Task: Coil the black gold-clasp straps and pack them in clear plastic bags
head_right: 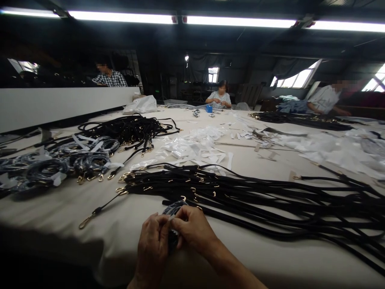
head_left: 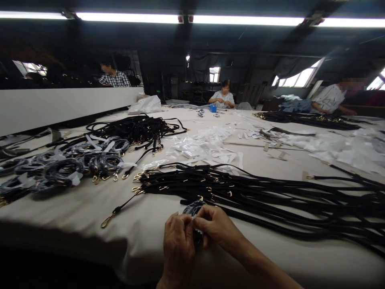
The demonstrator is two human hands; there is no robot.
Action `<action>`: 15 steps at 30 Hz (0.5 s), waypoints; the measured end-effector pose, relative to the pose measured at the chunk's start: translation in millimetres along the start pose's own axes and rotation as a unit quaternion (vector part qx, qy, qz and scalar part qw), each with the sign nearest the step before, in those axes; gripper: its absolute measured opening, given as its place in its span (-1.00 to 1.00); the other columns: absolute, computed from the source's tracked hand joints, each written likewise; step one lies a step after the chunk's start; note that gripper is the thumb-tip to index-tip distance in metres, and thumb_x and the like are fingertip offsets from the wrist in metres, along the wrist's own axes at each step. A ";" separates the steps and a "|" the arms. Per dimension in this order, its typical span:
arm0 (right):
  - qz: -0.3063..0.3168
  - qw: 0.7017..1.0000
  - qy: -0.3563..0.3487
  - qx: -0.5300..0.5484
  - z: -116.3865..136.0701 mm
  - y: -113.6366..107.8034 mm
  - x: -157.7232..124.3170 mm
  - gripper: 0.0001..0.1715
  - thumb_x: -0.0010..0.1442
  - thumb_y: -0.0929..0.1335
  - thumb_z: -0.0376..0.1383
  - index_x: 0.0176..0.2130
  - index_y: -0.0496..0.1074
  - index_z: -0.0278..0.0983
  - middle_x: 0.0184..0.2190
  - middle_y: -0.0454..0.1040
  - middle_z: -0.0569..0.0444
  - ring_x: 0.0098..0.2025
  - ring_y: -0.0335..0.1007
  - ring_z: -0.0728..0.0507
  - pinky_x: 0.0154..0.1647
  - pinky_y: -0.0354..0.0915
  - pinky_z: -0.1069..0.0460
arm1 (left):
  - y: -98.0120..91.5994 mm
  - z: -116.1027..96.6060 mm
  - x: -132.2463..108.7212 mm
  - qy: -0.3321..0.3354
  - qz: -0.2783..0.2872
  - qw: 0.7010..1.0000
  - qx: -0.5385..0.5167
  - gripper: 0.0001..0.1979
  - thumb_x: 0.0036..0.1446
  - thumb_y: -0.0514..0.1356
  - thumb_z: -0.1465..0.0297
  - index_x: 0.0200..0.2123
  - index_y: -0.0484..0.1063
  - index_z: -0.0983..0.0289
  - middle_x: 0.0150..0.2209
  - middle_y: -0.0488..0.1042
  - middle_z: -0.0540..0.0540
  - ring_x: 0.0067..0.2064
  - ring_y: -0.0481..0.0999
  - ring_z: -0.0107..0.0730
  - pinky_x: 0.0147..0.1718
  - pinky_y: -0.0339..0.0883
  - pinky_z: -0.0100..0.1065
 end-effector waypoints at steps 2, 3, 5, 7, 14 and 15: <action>0.004 1.000 -0.018 -0.011 3.4 -0.2 -2.0 -0.76 0.15 0.35 -0.16 -0.40 0.31 -0.28 -0.65 0.37 0.24 -0.66 0.33 0.03 -0.62 0.14 0.16 | 0.5 -2.3 0.0 0.023 0.003 1.000 -0.006 -0.84 0.34 0.02 0.50 -0.20 0.33 0.14 -0.26 0.57 0.00 -0.17 0.56 -0.22 0.06 0.31 -0.10; 0.014 0.999 -0.027 -0.015 4.9 0.6 -3.0 -0.75 0.17 0.33 -0.15 -0.38 0.32 -0.29 -0.63 0.39 0.22 -0.63 0.35 0.02 -0.57 0.19 0.15 | 0.8 -3.5 -0.6 0.032 0.005 0.999 -0.012 -0.83 0.33 0.01 0.52 -0.18 0.32 0.15 -0.25 0.58 0.00 -0.15 0.57 -0.25 0.10 0.28 -0.09; 0.035 0.998 -0.043 -0.015 5.7 3.0 -4.1 -0.77 0.17 0.33 -0.16 -0.36 0.33 -0.30 -0.54 0.44 0.17 -0.56 0.40 0.00 -0.48 0.27 0.12 | 2.6 -6.3 -3.1 0.043 0.018 0.999 -0.021 -0.83 0.31 0.04 0.53 -0.14 0.32 0.15 -0.23 0.59 0.00 -0.11 0.59 -0.25 0.14 0.26 -0.07; 0.031 0.998 -0.048 -0.009 1.8 2.3 -2.5 -0.78 0.09 0.37 -0.19 -0.35 0.32 -0.29 -0.49 0.45 0.16 -0.55 0.41 -0.01 -0.49 0.29 0.10 | 5.6 -6.5 -6.9 0.029 0.029 0.999 -0.028 -0.84 0.29 0.07 0.49 -0.10 0.31 0.15 -0.21 0.59 0.02 -0.07 0.60 -0.22 0.16 0.26 -0.03; 0.063 0.997 -0.033 0.002 -20.2 -5.1 10.9 -0.43 0.14 0.34 0.21 -0.28 0.29 -0.24 -0.55 0.39 0.20 -0.68 0.29 0.01 -0.62 0.15 0.11 | 24.1 3.8 -16.9 -0.011 0.006 0.998 -0.066 -0.77 0.22 0.00 0.57 -0.21 0.32 0.12 -0.29 0.60 0.03 -0.08 0.63 -0.19 0.13 0.32 0.12; 0.066 0.997 -0.039 -0.018 -18.9 -8.0 11.6 -0.41 0.16 0.30 0.23 -0.26 0.32 -0.24 -0.55 0.39 0.19 -0.68 0.28 0.00 -0.62 0.15 0.11 | 26.5 5.0 -17.2 -0.007 0.001 0.998 -0.070 -0.75 0.20 -0.01 0.59 -0.24 0.32 0.12 -0.29 0.61 0.03 -0.09 0.63 -0.19 0.12 0.33 0.13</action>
Point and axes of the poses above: each hand's wrist, its own x-axis towards the middle knuckle, its own y-axis out of the palm, z = x × y, the point moved 7 cm from there along x, towards the middle knuckle
